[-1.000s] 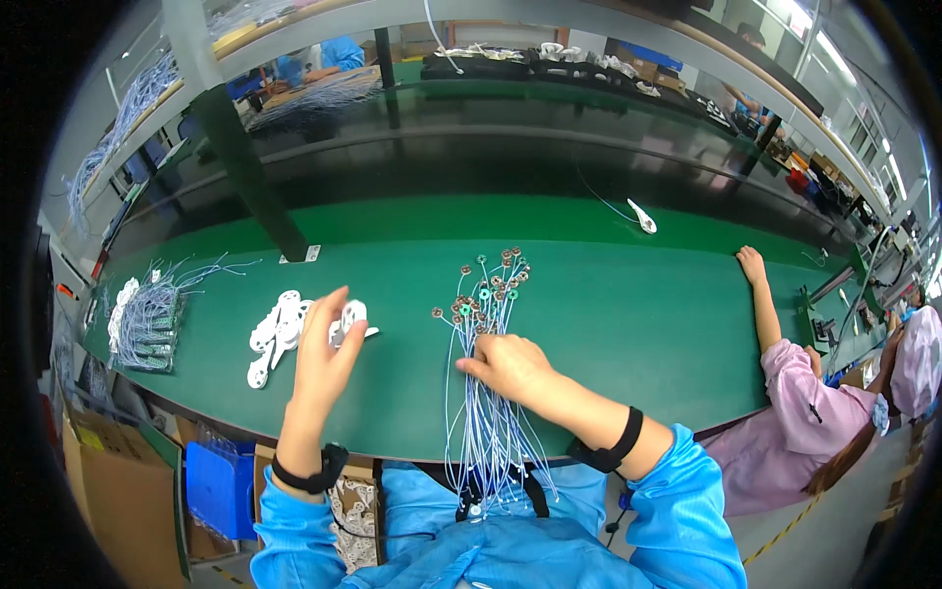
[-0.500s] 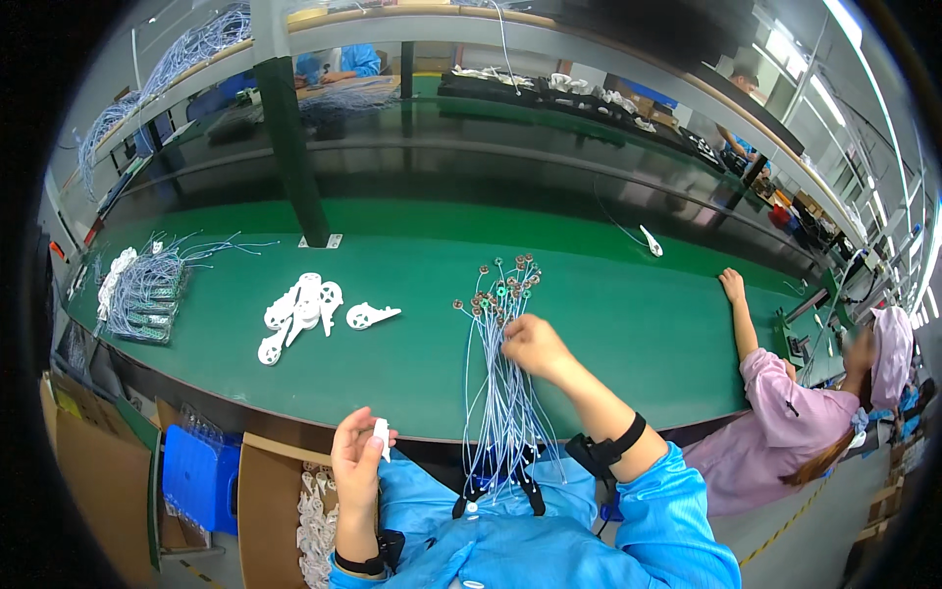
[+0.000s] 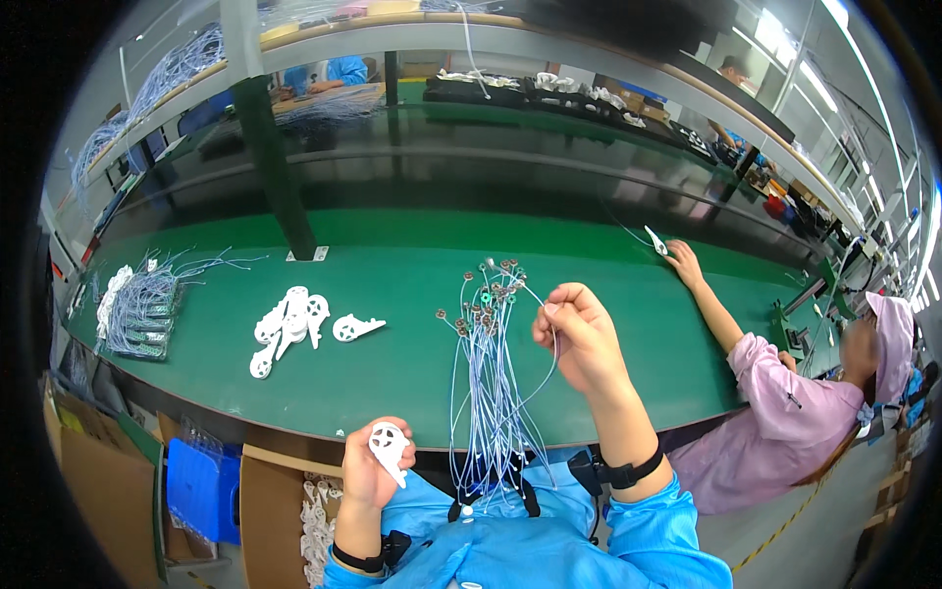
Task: Assembling blue terminal wires into white plastic housings at a factory workstation.
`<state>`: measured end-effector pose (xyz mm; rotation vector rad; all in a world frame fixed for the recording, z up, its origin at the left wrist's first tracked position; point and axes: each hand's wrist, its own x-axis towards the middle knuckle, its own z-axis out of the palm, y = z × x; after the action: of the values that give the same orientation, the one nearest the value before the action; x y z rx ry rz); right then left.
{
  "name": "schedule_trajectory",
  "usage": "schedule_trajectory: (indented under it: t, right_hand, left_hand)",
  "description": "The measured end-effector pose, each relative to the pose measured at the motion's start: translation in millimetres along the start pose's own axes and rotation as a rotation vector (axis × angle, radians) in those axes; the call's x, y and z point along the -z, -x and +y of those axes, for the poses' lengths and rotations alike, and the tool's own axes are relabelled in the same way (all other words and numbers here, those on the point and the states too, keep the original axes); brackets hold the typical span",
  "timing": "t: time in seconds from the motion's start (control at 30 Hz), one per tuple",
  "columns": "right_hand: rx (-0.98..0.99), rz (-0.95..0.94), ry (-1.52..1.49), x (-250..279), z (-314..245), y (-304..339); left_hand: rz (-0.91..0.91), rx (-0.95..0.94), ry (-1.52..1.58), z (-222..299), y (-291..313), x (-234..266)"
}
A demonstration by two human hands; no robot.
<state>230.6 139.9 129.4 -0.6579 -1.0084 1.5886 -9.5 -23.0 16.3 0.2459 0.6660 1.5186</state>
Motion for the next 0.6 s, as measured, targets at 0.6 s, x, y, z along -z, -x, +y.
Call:
schedule_trajectory:
  t: [0.6]
  right_hand:
    - [0.218, -0.077, -0.515, 54.8, -113.1, 62.3]
  left_hand:
    - [-0.577, 0.319, -0.321, -53.7, -20.2, -131.6]
